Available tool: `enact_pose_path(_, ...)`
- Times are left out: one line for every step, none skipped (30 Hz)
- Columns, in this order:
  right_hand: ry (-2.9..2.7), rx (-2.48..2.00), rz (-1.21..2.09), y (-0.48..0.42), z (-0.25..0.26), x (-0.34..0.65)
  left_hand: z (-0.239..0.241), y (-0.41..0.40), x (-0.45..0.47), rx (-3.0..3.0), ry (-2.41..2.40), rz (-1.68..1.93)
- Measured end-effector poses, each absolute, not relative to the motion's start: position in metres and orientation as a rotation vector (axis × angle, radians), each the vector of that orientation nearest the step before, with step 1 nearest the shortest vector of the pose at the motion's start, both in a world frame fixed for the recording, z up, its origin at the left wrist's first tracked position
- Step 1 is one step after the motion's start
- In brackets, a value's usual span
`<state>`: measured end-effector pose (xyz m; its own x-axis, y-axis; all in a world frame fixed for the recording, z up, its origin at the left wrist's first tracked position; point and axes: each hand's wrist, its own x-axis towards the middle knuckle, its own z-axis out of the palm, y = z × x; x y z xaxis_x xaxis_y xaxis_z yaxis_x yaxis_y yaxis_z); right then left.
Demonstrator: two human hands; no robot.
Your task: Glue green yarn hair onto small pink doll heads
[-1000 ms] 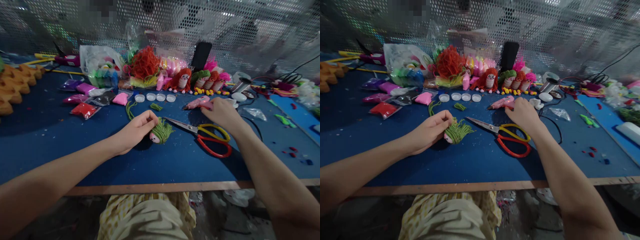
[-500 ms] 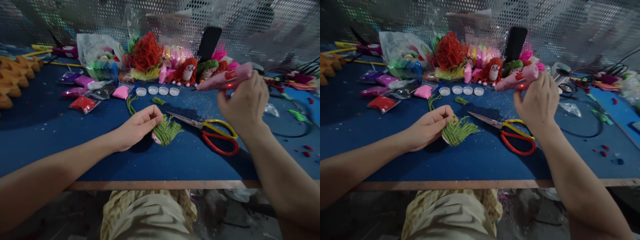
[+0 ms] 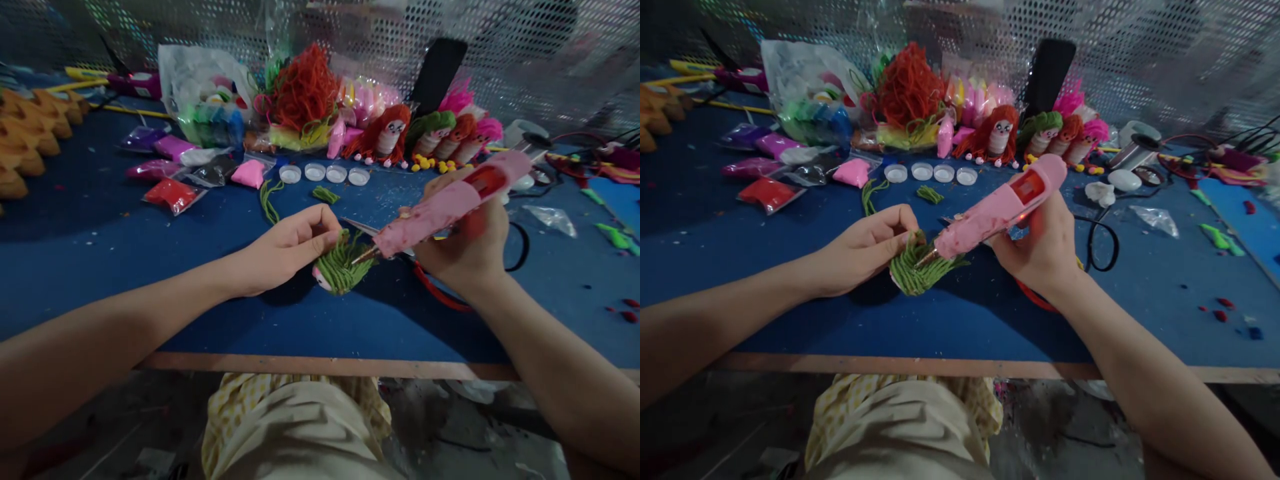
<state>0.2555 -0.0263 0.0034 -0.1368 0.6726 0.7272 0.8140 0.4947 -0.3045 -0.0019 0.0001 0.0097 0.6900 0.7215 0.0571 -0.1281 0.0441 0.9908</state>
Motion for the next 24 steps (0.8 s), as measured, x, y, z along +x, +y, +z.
enact_pose_path(-1.879,-1.233,-0.205,-0.0263,0.0041,0.2553,0.0102,0.0001,-0.0019,1.389,0.533,0.695)
enact_pose_path(-1.886,-1.225,-0.208,-0.0264,0.0051,0.2549,0.0107,0.0001,-0.0018,1.391,0.527,0.689)
enact_pose_path(-1.894,-1.213,-0.216,-0.0268,0.0062,0.2545,0.0112,0.0001,-0.0017,1.393,0.523,0.684)
enact_pose_path(-1.902,-1.207,-0.224,-0.0273,0.0073,0.2539,0.0116,0.0001,-0.0017,1.396,0.52,0.679)
enact_pose_path(-1.907,-1.207,-0.23,-0.0279,0.0082,0.2534,0.0119,0.0001,-0.0016,1.4,0.515,0.677)
enact_pose_path(-1.912,-1.207,-0.236,-0.0284,0.0089,0.253,0.0122,0.0,-0.0015,1.403,0.51,0.675)
enact_pose_path(-1.92,-1.213,-0.24,-0.0289,0.0094,0.2527,0.0123,0.0,-0.0015,1.406,0.505,0.675)
enact_pose_path(-1.922,-1.218,-0.247,-0.0293,0.0095,0.2526,0.0125,0.0,-0.0015,1.41,0.5,0.676)
enact_pose_path(-1.923,-1.225,-0.256,-0.0295,0.0095,0.2525,0.0126,0.0,-0.0015,1.413,0.498,0.677)
enact_pose_path(-1.924,-1.24,-0.262,-0.0296,0.0094,0.2526,0.0127,0.0001,-0.0014,1.415,0.498,0.677)
enact_pose_path(-1.922,-1.256,-0.268,-0.0295,0.0092,0.2527,0.013,0.0001,-0.0013,1.418,0.498,0.675)
enact_pose_path(-1.92,-1.275,-0.27,-0.0294,0.009,0.2527,0.0134,0.0001,-0.0012,1.421,0.498,0.674)
enact_pose_path(-1.92,-1.291,-0.269,-0.0292,0.009,0.2526,0.0138,0.0,-0.0011,1.423,0.497,0.672)
enact_pose_path(-1.921,-1.295,-0.269,-0.029,0.009,0.2525,0.0144,-0.0001,-0.0009,1.426,0.496,0.673)
enact_pose_path(-1.925,-1.286,-0.271,-0.0288,0.0091,0.2522,0.015,-0.0003,-0.0008,1.431,0.498,0.674)
enact_pose_path(-1.926,-1.268,-0.279,-0.0288,0.0093,0.2519,0.0157,-0.0006,-0.0007,1.436,0.501,0.674)
enact_pose_path(-1.926,-1.247,-0.293,-0.0289,0.0095,0.2516,0.0163,-0.0009,-0.0006,1.441,0.506,0.673)
enact_pose_path(-1.928,-1.232,-0.31,-0.0291,0.0097,0.2514,0.0169,-0.0012,-0.0006,1.445,0.508,0.669)
enact_pose_path(-1.93,-1.221,-0.329,-0.0296,0.0098,0.2512,0.0174,-0.0014,-0.0007,1.446,0.51,0.662)
enact_pose_path(-1.935,-1.221,-0.341,-0.0301,0.01,0.2512,0.0177,-0.0017,-0.0008,1.446,0.511,0.653)
enact_pose_path(-1.944,-1.228,-0.346,-0.0308,0.01,0.2512,0.018,-0.0018,-0.0009,1.446,0.512,0.646)
enact_pose_path(-1.951,-1.236,-0.345,-0.0313,0.0101,0.2513,0.0181,-0.0019,-0.001,1.448,0.515,0.642)
enact_pose_path(-1.956,-1.244,-0.34,-0.0318,0.01,0.2515,0.0181,-0.002,-0.0012,1.451,0.519,0.638)
enact_pose_path(-1.963,-1.253,-0.336,-0.0321,0.01,0.2516,0.0181,-0.002,-0.0014,1.455,0.523,0.636)
